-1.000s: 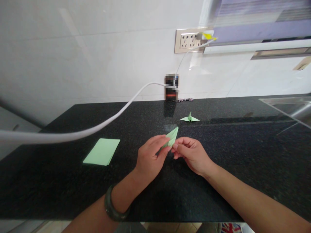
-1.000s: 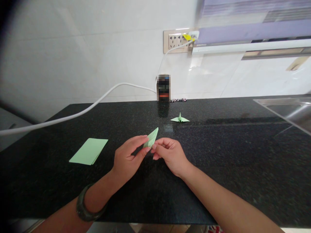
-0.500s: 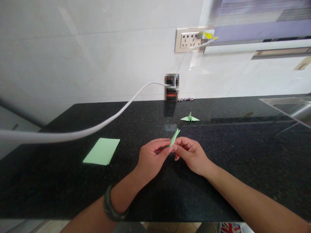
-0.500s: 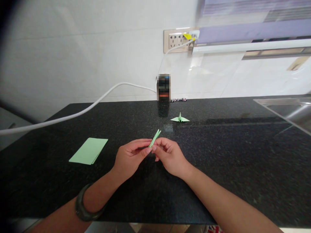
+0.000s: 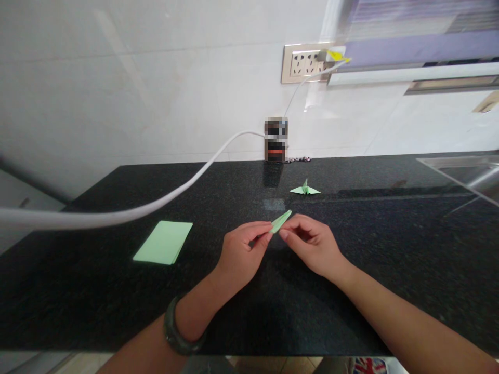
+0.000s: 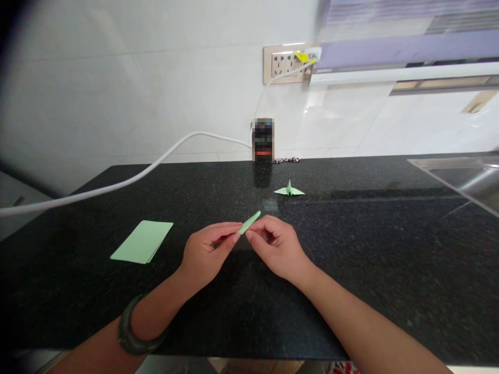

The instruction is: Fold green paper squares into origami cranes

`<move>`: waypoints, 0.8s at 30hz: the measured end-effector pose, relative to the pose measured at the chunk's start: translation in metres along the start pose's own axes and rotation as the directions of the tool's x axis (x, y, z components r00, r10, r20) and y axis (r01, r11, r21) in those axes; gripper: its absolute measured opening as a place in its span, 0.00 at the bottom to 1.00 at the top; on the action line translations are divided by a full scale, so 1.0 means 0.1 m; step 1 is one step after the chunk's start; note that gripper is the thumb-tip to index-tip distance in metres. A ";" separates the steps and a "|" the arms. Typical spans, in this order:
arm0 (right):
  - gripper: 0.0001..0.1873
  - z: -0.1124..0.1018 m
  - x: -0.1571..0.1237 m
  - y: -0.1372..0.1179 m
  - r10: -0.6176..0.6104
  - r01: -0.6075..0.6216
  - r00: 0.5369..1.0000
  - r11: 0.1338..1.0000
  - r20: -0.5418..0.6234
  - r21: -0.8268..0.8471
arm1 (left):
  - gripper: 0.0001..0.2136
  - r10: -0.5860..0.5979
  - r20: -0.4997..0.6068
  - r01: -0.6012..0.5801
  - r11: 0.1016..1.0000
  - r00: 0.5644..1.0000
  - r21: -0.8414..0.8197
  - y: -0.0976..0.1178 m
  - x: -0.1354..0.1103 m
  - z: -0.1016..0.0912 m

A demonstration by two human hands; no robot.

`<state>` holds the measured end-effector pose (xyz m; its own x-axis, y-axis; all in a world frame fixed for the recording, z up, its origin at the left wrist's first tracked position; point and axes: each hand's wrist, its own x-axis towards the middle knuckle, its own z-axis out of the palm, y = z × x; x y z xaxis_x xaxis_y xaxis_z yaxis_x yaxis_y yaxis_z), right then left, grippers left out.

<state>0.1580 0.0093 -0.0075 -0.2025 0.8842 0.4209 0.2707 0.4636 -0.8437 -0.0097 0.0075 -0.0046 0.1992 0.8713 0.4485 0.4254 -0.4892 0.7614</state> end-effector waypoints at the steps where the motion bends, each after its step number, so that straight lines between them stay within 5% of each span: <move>1: 0.05 -0.04 0.01 -0.02 -0.117 0.108 0.991 0.987 -0.069 -0.123 | 0.09 0.021 0.010 -0.021 0.999 1.000 0.032 0.00 0.00 0.00; 2: 0.07 -0.07 0.02 -0.04 -0.234 0.204 0.967 0.950 -0.104 -0.237 | 0.09 0.040 0.025 -0.042 0.998 0.999 0.056 -0.01 0.00 0.00; 4: 0.11 -0.13 0.05 -0.06 -0.370 0.346 0.929 0.850 0.019 -0.398 | 0.09 0.076 0.064 -0.082 0.993 0.995 0.085 0.00 0.00 -0.01; 7: 0.11 -0.17 0.09 -0.04 -0.392 0.461 0.887 0.775 0.242 -0.432 | 0.09 0.125 0.108 -0.137 0.985 0.986 0.103 0.01 0.00 -0.02; 18: 0.10 -0.11 0.07 0.02 -0.279 0.327 0.930 0.925 0.239 -0.195 | 0.07 0.155 0.105 -0.165 0.981 0.982 0.099 0.00 0.02 -0.04; 24: 0.08 -0.09 0.07 0.00 -0.218 0.239 0.965 0.961 0.149 -0.140 | 0.11 -0.001 0.123 0.004 1.000 0.992 -0.029 0.04 0.02 -0.05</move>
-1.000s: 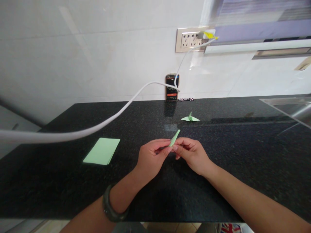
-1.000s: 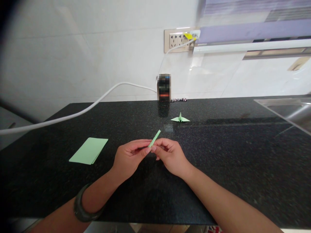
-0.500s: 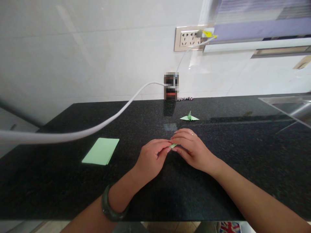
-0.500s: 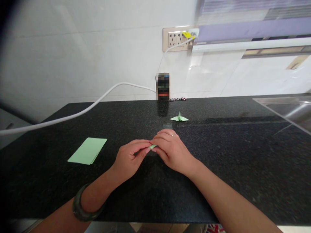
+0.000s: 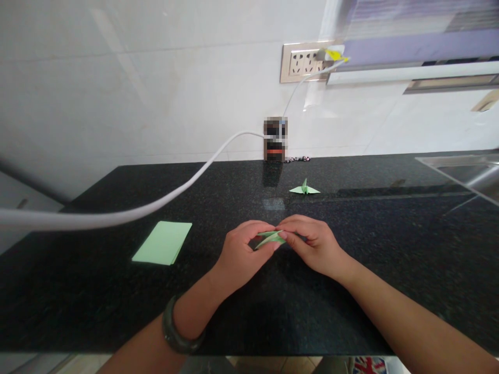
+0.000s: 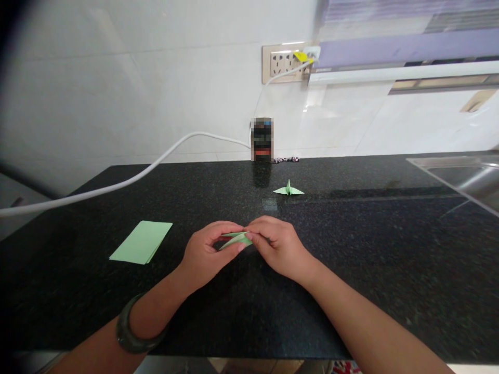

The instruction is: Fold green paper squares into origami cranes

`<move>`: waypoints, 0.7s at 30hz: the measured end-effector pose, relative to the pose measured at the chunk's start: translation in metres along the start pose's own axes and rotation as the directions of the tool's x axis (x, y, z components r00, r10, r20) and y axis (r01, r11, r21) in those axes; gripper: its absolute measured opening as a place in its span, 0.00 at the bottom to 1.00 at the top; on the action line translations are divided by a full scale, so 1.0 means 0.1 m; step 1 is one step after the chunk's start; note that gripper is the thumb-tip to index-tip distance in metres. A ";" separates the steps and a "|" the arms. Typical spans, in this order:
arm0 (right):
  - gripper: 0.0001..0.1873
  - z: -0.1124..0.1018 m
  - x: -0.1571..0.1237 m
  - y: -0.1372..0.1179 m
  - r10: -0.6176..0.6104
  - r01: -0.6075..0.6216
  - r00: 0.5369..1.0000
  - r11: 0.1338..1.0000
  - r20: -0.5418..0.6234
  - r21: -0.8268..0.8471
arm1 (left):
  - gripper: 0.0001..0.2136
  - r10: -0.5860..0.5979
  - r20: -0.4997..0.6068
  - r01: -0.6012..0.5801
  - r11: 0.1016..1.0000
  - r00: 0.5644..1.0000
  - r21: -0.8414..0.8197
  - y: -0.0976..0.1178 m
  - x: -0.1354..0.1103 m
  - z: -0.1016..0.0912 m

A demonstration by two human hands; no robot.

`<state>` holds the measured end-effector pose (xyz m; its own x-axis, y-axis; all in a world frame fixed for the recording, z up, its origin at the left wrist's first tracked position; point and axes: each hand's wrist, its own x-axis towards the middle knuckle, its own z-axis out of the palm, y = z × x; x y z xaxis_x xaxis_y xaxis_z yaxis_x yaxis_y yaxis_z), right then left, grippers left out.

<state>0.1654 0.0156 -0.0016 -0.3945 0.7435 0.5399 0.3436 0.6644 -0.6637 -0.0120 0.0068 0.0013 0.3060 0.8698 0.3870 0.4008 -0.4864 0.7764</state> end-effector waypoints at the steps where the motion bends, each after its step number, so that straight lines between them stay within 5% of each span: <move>1: 0.08 0.00 0.00 -0.01 0.015 -0.015 1.000 1.000 -0.013 0.006 | 0.13 -0.013 0.005 0.013 0.999 1.000 -0.040 0.00 0.00 0.00; 9: 0.08 0.09 -0.07 -0.02 0.178 -0.169 0.980 0.981 -0.088 0.099 | 0.09 -0.215 0.058 0.223 0.934 0.975 -0.278 -0.05 -0.01 0.05; 16: 0.10 0.02 -0.04 -0.03 -0.130 0.131 0.990 0.991 -0.054 0.019 | 0.09 -0.287 0.059 0.290 0.903 0.956 -0.318 -0.04 -0.01 0.03; 21: 0.11 -0.01 -0.03 -0.04 -0.180 0.180 0.984 0.984 -0.005 0.012 | 0.08 -0.300 0.078 0.308 0.889 0.951 -0.339 -0.03 -0.01 0.02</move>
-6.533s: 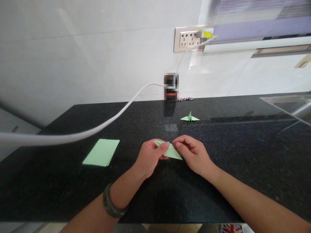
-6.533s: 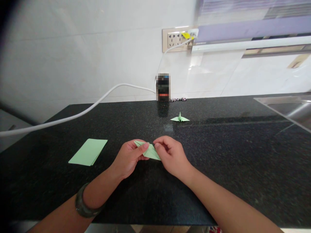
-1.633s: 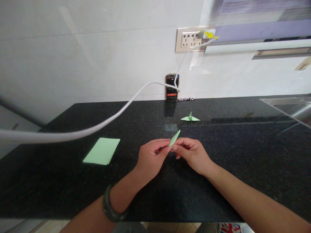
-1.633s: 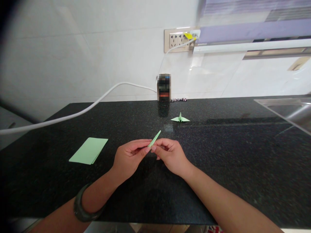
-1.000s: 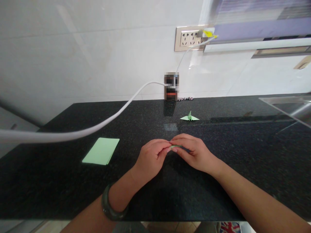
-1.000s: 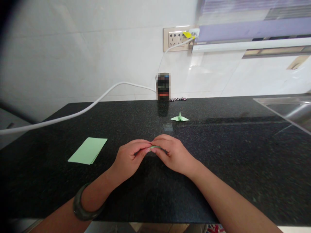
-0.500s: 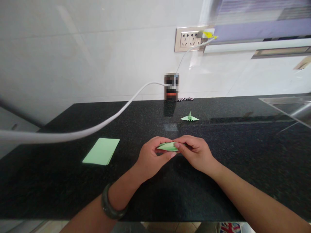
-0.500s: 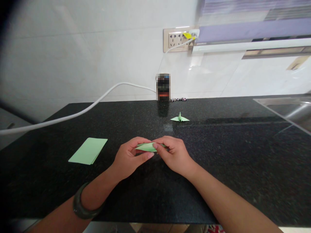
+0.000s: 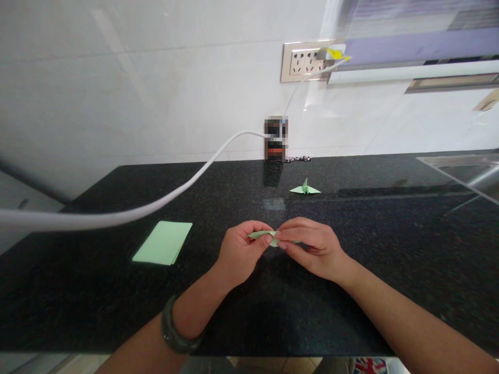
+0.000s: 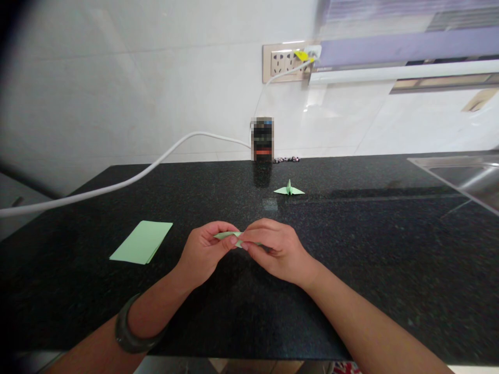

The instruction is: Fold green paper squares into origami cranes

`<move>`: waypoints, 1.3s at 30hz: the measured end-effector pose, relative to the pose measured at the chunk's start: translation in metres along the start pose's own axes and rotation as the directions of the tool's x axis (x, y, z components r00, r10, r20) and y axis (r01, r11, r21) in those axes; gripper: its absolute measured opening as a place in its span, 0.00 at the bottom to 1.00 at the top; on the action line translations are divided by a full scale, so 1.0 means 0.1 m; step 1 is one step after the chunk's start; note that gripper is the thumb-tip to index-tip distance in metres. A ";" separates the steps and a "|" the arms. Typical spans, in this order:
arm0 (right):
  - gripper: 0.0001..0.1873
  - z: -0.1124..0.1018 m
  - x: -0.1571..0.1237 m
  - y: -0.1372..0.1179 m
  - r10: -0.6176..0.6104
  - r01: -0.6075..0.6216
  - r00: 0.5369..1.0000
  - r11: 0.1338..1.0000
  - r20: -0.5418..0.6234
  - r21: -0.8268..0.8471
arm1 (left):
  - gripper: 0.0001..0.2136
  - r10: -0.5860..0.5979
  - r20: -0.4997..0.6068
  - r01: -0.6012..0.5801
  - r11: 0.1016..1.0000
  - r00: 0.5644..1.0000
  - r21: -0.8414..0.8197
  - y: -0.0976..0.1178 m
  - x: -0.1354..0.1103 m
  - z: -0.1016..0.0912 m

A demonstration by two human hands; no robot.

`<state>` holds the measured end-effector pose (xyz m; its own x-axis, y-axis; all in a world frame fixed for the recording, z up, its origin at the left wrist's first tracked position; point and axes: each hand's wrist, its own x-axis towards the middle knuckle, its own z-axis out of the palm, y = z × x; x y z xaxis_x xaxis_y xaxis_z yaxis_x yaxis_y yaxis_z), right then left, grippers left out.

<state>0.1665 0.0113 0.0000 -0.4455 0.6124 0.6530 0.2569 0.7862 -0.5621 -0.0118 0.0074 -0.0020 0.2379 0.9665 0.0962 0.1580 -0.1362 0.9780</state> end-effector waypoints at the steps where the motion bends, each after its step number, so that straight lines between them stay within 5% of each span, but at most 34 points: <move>1: 0.10 0.00 0.00 0.00 0.014 -0.014 1.000 1.000 0.002 0.003 | 0.08 -0.002 0.004 0.002 1.000 1.000 -0.012 0.00 0.00 0.00; 10: 0.08 -0.01 0.03 -0.01 0.097 -0.095 0.995 0.992 -0.027 0.079 | 0.10 -0.044 0.046 0.048 0.994 0.998 -0.096 0.06 -0.01 0.00; 22: 0.08 0.02 -0.01 -0.01 0.286 -0.283 0.958 0.955 -0.019 0.084 | 0.08 0.089 -0.011 -0.088 0.993 0.996 0.082 0.07 -0.01 -0.01; 33: 0.07 -0.02 0.03 -0.03 0.192 -0.194 0.980 0.981 0.048 0.028 | 0.09 0.077 -0.016 -0.076 0.994 0.997 0.073 0.04 -0.02 0.00; 39: 0.06 -0.01 0.03 -0.05 0.170 -0.169 0.983 0.986 0.072 -0.015 | 0.08 0.147 -0.025 -0.138 0.966 0.989 0.221 0.01 -0.01 -0.02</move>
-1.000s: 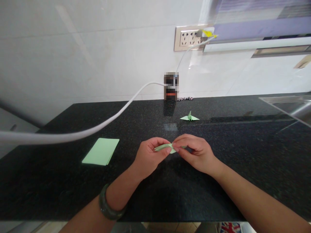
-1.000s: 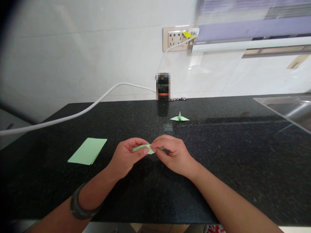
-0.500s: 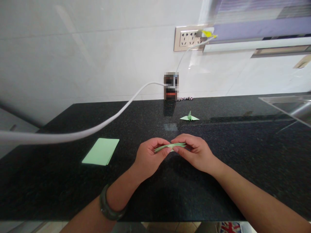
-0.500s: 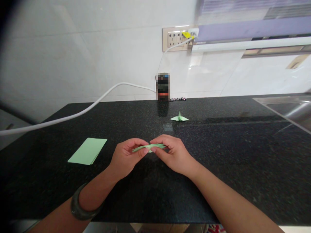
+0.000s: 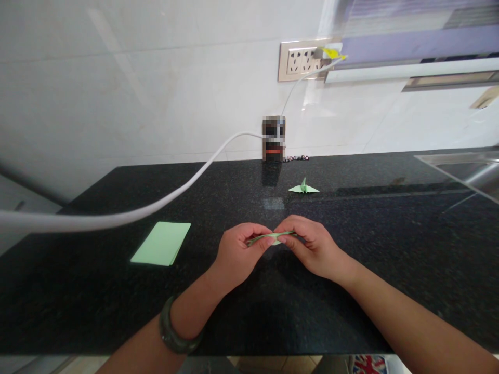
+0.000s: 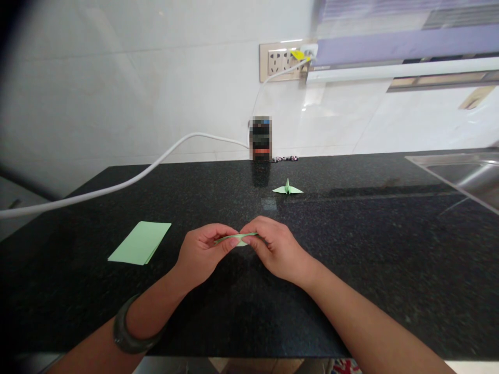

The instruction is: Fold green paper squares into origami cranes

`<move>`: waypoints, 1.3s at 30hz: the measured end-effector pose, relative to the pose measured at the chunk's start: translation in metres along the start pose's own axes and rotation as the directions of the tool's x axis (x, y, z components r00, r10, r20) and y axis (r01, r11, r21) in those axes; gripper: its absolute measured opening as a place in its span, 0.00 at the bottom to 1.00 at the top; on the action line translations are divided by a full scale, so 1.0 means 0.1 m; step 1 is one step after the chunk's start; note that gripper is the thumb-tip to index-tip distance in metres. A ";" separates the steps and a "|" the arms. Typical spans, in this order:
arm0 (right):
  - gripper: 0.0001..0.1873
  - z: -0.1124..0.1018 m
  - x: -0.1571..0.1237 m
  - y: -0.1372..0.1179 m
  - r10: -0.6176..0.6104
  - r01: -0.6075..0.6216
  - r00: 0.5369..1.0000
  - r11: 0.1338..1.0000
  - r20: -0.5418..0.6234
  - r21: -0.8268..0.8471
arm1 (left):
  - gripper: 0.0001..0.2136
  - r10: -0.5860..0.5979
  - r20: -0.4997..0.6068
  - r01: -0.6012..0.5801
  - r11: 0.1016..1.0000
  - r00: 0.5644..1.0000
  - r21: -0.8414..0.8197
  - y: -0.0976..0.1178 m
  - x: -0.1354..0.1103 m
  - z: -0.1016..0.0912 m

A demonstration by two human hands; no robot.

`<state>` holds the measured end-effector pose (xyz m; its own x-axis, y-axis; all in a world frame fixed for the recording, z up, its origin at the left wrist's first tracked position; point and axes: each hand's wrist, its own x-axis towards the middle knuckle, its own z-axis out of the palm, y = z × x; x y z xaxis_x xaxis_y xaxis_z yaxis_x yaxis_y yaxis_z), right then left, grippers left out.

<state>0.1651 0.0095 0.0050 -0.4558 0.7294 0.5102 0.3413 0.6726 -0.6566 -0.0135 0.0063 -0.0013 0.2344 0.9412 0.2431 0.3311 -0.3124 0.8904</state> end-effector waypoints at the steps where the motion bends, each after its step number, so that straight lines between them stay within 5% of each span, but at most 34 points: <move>1: 0.07 0.00 0.00 0.00 -0.001 0.001 1.000 1.000 0.004 -0.003 | 0.08 0.013 -0.001 -0.013 1.000 1.000 0.022 0.00 0.00 0.00; 13: 0.05 0.00 -0.01 0.00 0.092 -0.093 0.996 0.993 0.014 0.073 | 0.06 0.133 -0.024 -0.128 0.979 0.991 0.157 0.06 -0.02 0.00; 24: 0.05 0.02 -0.02 0.01 0.192 -0.191 0.981 0.970 0.009 0.151 | 0.07 0.074 -0.011 -0.073 0.993 0.997 0.090 0.04 -0.03 0.00; 39: 0.05 -0.01 -0.02 -0.02 0.069 -0.068 0.997 0.997 0.037 -0.030 | 0.08 -0.010 0.065 0.004 0.995 0.998 0.098 -0.01 -0.01 0.02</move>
<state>0.1661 0.0065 0.0058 -0.4607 0.7692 0.4429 0.3960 0.6247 -0.6730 -0.0119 0.0057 -0.0035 0.2904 0.9339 0.2084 0.4196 -0.3200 0.8494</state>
